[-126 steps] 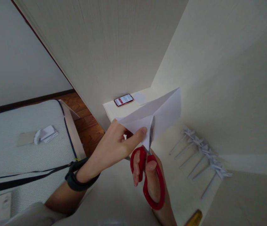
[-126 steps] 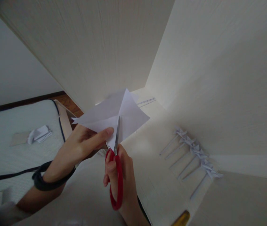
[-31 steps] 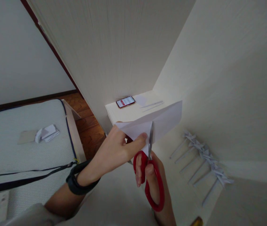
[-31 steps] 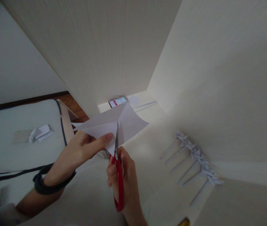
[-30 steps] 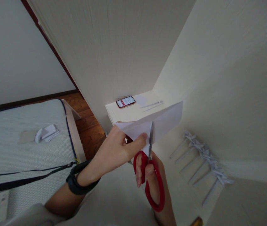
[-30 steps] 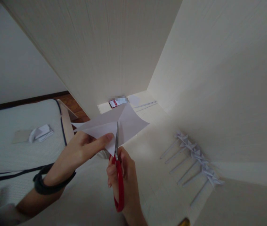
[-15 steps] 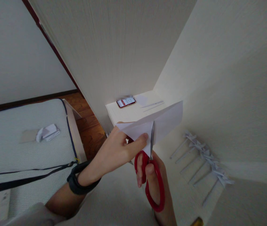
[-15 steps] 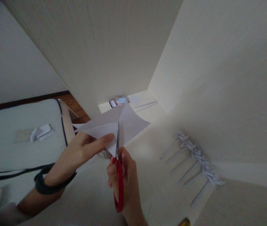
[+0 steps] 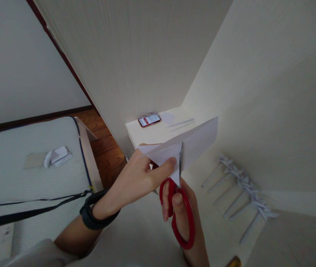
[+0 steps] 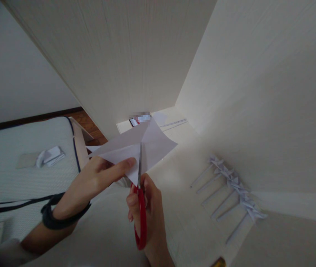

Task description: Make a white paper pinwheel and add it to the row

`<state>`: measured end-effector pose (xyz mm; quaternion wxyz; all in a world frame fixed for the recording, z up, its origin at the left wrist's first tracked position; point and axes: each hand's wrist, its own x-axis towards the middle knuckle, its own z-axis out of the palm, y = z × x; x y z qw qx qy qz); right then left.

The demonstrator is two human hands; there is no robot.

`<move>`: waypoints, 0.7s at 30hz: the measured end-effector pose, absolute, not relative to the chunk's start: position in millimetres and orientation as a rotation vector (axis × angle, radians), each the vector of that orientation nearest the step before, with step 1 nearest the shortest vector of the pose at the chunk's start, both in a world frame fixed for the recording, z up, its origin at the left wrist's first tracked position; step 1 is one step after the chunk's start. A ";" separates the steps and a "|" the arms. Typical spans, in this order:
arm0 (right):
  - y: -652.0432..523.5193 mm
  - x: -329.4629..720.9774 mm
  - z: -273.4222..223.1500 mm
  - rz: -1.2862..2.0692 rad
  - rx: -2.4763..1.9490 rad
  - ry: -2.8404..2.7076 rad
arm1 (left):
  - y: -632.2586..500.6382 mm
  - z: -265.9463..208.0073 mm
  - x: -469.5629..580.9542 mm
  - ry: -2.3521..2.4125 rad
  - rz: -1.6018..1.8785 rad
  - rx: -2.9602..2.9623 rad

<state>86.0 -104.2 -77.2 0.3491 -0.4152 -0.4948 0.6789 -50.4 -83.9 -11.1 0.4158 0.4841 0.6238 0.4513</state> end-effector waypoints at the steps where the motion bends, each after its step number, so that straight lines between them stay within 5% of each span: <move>1: -104.5 86.0 -77.2 1.758 -1.081 -1.283 | -83.8 -11.2 -50.3 1.567 1.130 1.230; 21: -106.1 86.5 -80.1 1.759 -1.118 -1.300 | -84.5 -12.3 -50.4 1.550 1.124 1.251</move>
